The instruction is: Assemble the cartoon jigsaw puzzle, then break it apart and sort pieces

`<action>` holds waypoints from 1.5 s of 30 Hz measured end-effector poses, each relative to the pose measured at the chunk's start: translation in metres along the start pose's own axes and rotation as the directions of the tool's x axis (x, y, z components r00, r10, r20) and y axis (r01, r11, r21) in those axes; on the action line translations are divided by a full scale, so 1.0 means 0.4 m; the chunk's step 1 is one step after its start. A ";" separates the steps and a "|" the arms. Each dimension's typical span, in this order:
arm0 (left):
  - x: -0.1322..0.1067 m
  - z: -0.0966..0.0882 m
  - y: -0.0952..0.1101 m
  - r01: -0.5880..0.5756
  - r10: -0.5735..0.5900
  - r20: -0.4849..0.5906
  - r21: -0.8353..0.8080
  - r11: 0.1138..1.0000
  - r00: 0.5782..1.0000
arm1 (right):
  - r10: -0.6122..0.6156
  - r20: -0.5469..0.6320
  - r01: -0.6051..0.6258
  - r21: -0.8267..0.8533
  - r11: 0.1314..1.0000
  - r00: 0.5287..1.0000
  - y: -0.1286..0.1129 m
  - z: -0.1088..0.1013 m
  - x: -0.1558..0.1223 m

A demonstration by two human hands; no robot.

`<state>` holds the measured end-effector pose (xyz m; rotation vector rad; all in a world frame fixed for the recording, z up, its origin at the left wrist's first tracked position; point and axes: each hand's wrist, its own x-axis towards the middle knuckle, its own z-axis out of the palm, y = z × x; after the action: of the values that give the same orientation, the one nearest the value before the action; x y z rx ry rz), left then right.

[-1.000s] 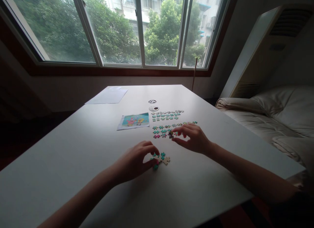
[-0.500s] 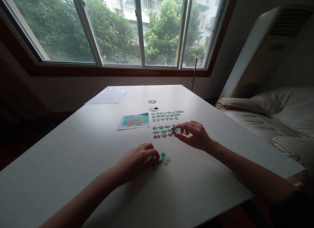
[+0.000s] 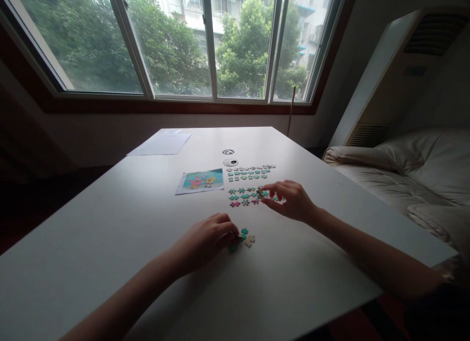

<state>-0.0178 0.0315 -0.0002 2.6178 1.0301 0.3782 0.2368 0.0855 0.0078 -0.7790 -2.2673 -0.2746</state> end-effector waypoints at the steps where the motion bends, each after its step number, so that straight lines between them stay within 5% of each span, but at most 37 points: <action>1: 0.002 -0.001 0.000 0.003 -0.003 -0.004 0.015 1.000 1.000 | -0.003 0.020 0.004 -0.016 1.000 1.000 0.005 -0.001 0.003; 5: 0.010 -0.003 -0.003 0.038 -0.033 -0.054 0.104 0.994 0.998 | 0.000 0.171 0.018 -0.102 0.995 0.985 0.067 -0.003 0.031; 8: 0.012 0.002 -0.007 0.086 -0.066 -0.136 0.143 0.986 0.989 | 0.121 0.271 -0.069 -0.191 0.979 0.955 0.168 0.005 0.053; 10: 0.012 0.007 -0.010 0.113 -0.083 -0.185 0.158 0.981 0.979 | 0.275 0.327 -0.188 -0.273 0.944 0.904 0.250 0.015 0.059; 12: 0.010 0.011 -0.014 0.140 -0.103 -0.215 0.167 0.976 0.971 | 0.460 0.375 -0.357 -0.314 0.880 0.805 0.327 0.029 0.057; 15: 0.008 0.013 -0.021 0.186 -0.142 -0.242 0.169 0.968 0.960 | 0.528 0.404 -0.422 -0.325 0.846 0.747 0.413 0.056 0.048; 24: 0.012 0.014 -0.022 0.212 -0.171 -0.256 0.143 0.967 0.951 | 0.630 0.394 -0.547 -0.314 0.776 0.669 0.499 0.122 0.040; 33: 0.011 0.006 -0.013 0.232 -0.237 -0.293 -0.054 0.971 0.926 | 0.641 0.374 -0.574 -0.285 0.768 0.671 0.486 0.120 0.043; 37: 0.019 0.008 -0.016 0.290 -0.349 -0.266 -0.237 0.927 0.899 | 0.607 0.352 -0.549 -0.260 0.795 0.713 0.448 0.104 0.058; 42: 0.030 0.019 -0.014 0.299 -0.438 -0.212 -0.475 0.828 0.874 | 0.468 0.327 -0.441 -0.157 0.884 0.821 0.278 0.097 0.076; 45: 0.031 0.021 -0.005 0.286 -0.444 -0.208 -0.519 0.805 0.871 | 0.190 0.317 -0.214 0.041 0.976 0.929 0.122 0.088 0.059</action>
<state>-0.0073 0.0401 -0.0070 1.8964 1.3232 0.8600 0.2332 0.1489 -0.0029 -1.0703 -2.4463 0.0355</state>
